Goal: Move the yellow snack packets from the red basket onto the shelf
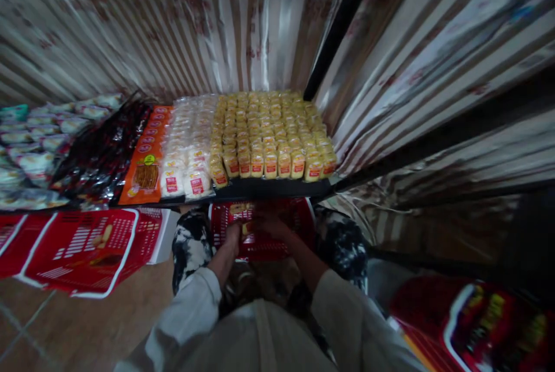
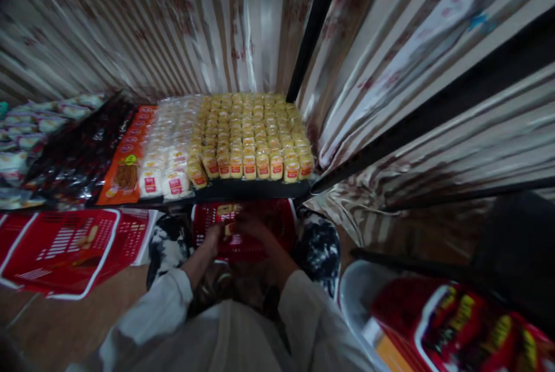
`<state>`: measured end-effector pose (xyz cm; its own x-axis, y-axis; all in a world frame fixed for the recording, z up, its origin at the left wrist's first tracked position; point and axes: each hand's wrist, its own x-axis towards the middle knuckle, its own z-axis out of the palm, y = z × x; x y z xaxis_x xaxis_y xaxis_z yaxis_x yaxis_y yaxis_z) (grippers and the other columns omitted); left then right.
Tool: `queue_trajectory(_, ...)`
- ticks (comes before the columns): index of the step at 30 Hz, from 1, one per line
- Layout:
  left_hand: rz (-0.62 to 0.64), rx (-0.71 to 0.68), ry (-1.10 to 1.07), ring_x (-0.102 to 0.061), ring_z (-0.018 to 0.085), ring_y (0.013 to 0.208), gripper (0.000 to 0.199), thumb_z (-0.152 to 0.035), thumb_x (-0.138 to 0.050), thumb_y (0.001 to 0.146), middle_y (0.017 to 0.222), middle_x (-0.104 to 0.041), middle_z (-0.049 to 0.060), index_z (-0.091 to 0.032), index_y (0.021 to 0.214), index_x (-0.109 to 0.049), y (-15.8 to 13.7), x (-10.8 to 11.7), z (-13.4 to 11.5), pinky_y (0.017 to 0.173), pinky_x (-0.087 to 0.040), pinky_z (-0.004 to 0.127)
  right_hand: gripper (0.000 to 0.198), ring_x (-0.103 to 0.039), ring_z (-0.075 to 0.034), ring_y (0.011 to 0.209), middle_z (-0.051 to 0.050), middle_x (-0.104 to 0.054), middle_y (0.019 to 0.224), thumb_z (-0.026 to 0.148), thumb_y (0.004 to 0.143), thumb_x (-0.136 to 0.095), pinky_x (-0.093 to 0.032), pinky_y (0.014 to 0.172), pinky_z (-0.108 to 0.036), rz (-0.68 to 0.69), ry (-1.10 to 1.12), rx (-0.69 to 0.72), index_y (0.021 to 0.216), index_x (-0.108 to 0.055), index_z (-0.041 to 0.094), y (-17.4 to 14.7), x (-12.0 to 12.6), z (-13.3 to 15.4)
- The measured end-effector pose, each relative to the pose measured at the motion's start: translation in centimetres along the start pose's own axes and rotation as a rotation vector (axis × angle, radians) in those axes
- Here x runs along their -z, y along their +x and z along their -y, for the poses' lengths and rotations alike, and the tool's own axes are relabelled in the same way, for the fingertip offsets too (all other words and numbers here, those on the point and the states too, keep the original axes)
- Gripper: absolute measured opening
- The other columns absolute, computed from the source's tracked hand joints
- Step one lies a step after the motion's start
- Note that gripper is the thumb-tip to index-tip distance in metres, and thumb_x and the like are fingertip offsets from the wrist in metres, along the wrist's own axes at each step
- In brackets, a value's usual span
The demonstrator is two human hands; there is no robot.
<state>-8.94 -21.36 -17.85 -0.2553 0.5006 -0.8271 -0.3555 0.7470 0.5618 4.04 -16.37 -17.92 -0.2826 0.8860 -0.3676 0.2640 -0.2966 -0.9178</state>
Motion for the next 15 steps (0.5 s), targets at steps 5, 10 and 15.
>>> queue_trajectory(5, 0.115, -0.03, -0.045, -0.057, 0.007, 0.052, 0.022, -0.004, -0.06, 0.071, 0.066, -0.065, -0.001, -0.015, 0.091, -0.064, -3.2, 0.8, -0.9, 0.048, -0.04, 0.016, 0.028, -0.061, -0.015, 0.066, 0.001, -0.069, 0.072, 0.01, 0.058, -0.063, -0.05, 0.066, -0.03, 0.023, 0.048, 0.017, 0.084, -0.068, 0.019, -1.4, 1.3, 1.6)
queue_trajectory(10, 0.161, -0.081, -0.115, -0.059, 0.007, 0.056, 0.02, -0.008, -0.062, 0.074, 0.075, -0.067, 0.001, -0.016, 0.092, -0.064, -5.7, 1.6, -2.1, 0.051, -0.042, 0.015, 0.036, -0.061, -0.015, 0.065, 0.0, -0.066, 0.074, 0.025, 0.063, -0.066, -0.05, 0.064, -0.029, -0.091, 0.095, 0.024, 0.098, -0.062, 0.016, -2.8, 1.0, 2.8)
queue_trajectory(15, 0.113, -0.158, -0.304, -0.059, 0.007, 0.056, 0.014, -0.003, -0.055, 0.077, 0.072, -0.065, 0.001, -0.013, 0.086, -0.06, -7.1, 2.1, -3.2, 0.052, -0.044, 0.016, 0.045, -0.06, -0.014, 0.061, 0.003, -0.063, 0.067, 0.033, 0.054, -0.074, -0.049, 0.064, -0.028, -0.065, 0.292, 0.009, 0.094, -0.06, 0.017, -3.6, -0.1, 4.1)
